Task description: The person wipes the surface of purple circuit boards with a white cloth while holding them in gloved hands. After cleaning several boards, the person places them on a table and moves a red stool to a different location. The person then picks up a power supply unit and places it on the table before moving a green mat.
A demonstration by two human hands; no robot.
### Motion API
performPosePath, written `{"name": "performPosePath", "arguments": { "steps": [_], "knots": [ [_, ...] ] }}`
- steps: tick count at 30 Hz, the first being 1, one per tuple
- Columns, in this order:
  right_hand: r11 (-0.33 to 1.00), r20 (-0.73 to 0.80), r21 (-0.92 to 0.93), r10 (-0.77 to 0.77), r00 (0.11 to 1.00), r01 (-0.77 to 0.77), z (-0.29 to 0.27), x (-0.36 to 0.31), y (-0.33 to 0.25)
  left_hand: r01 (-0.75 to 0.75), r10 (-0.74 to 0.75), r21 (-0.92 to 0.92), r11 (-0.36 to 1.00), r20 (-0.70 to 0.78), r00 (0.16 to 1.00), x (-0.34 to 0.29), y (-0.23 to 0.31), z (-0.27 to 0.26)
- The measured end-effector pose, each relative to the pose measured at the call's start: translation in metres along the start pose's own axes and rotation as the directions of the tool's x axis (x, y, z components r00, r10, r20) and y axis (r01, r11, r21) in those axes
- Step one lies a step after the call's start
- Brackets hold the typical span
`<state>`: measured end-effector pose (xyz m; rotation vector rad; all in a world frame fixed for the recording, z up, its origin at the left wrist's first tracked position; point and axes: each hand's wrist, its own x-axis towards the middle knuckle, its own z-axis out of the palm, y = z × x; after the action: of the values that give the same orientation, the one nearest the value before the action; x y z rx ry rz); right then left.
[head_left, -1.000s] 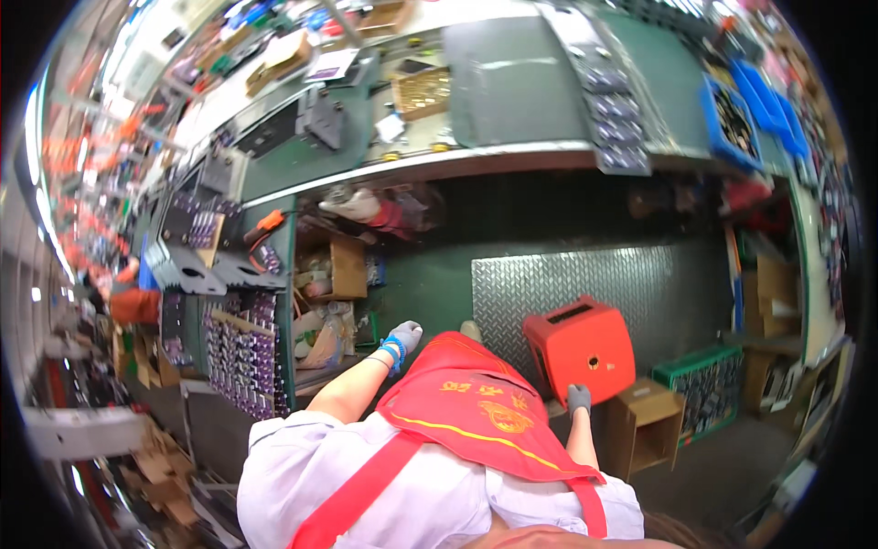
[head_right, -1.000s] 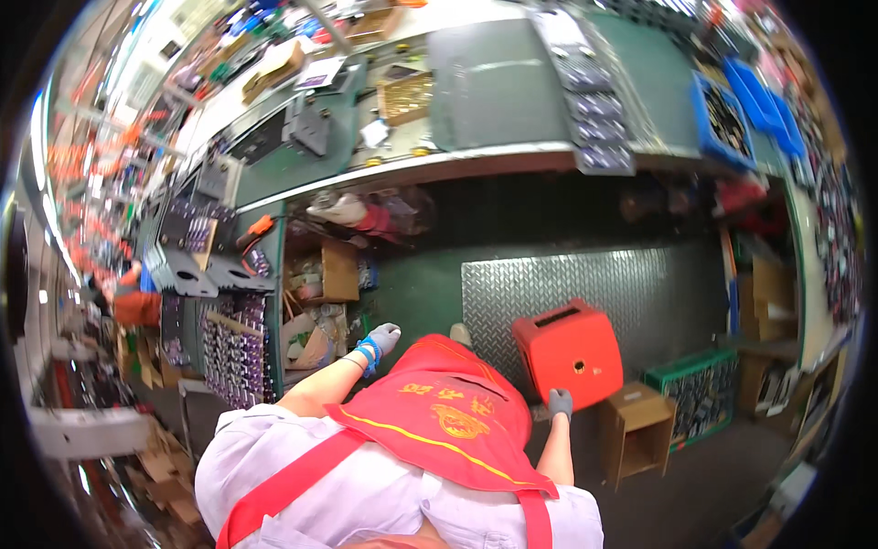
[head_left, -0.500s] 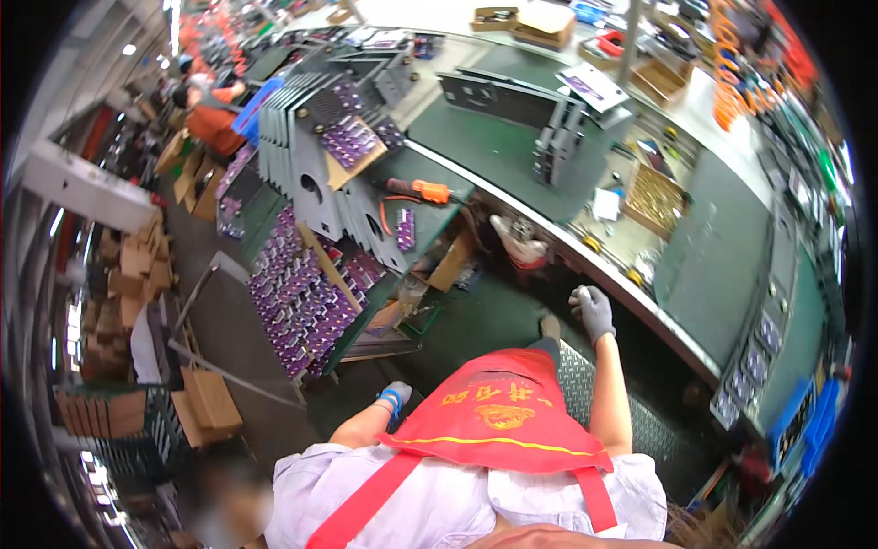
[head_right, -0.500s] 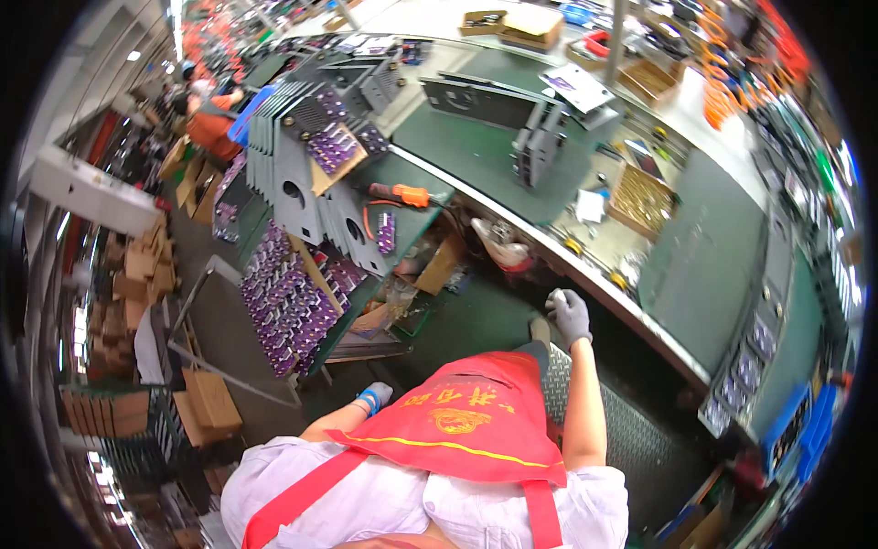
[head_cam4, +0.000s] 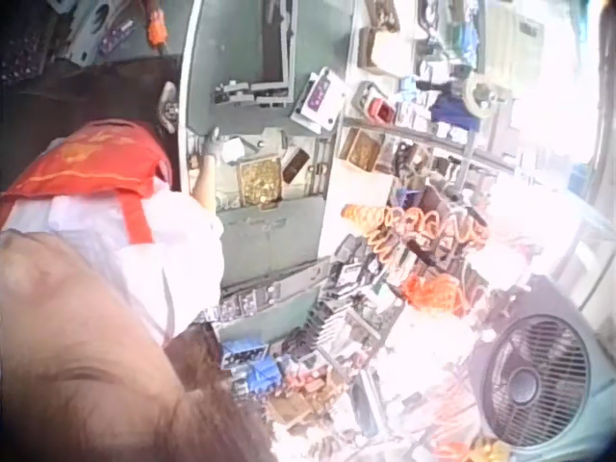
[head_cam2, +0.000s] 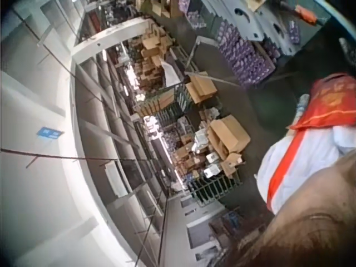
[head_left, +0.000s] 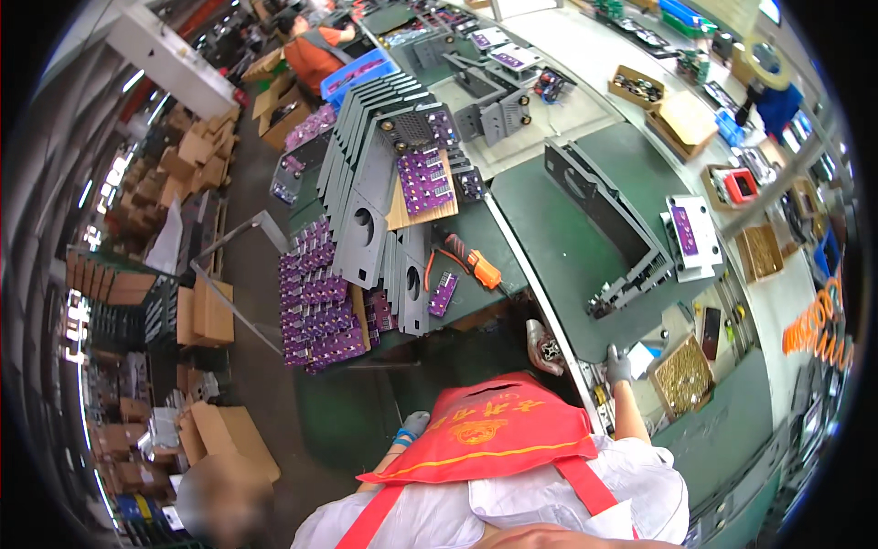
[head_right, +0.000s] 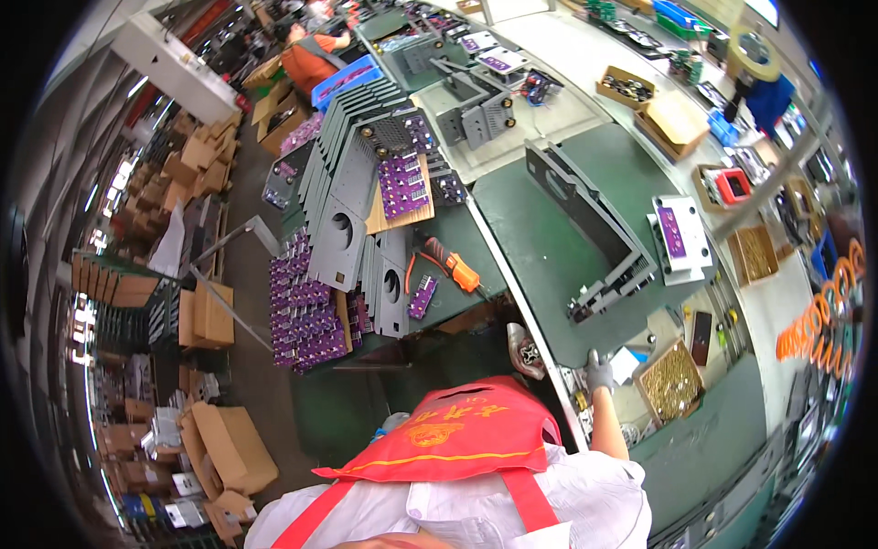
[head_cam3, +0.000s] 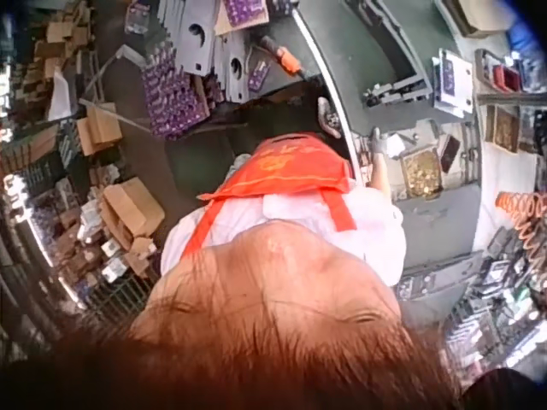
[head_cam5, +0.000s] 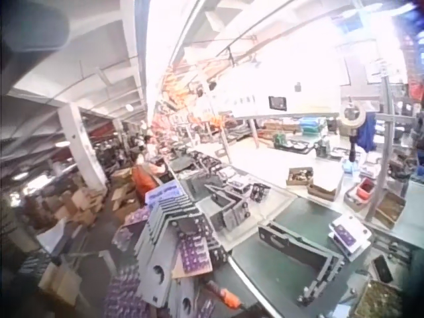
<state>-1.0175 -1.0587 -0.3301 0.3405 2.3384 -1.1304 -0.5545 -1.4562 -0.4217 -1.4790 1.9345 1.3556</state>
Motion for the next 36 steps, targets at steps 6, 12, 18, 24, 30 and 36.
{"name": "performPosePath", "arguments": {
  "steps": [6,12,18,24,30,36],
  "knots": [
    [0.990,0.044,0.134,0.038,0.998,-0.044,0.021,0.026,0.005,0.081,-0.084,-0.055,0.995,-0.044,0.996,-0.048,0.001,0.053],
    [0.999,-0.026,0.028,0.019,0.999,-0.018,0.050,0.050,-0.030,0.044,-0.052,0.160,0.986,0.041,0.998,-0.077,0.036,0.041],
    [0.994,0.098,0.108,-0.021,0.995,0.010,0.067,0.056,-0.104,0.141,-0.201,-0.343,0.929,-0.146,0.969,-0.104,0.087,0.060],
    [0.962,0.070,0.260,0.068,0.995,-0.084,0.080,0.099,-0.107,-0.022,-0.252,-0.441,0.897,-0.553,0.794,-0.135,0.056,0.094],
    [0.935,0.563,-0.249,-0.074,0.823,0.254,0.163,-0.007,-0.115,0.276,-0.635,-0.594,0.756,-0.560,0.533,-0.237,-0.064,0.233],
    [0.360,0.940,-0.324,0.227,0.254,0.875,0.264,-0.176,-0.065,0.659,-0.790,-0.460,0.595,-0.182,0.585,-0.361,-0.141,0.459]
  ]
}}
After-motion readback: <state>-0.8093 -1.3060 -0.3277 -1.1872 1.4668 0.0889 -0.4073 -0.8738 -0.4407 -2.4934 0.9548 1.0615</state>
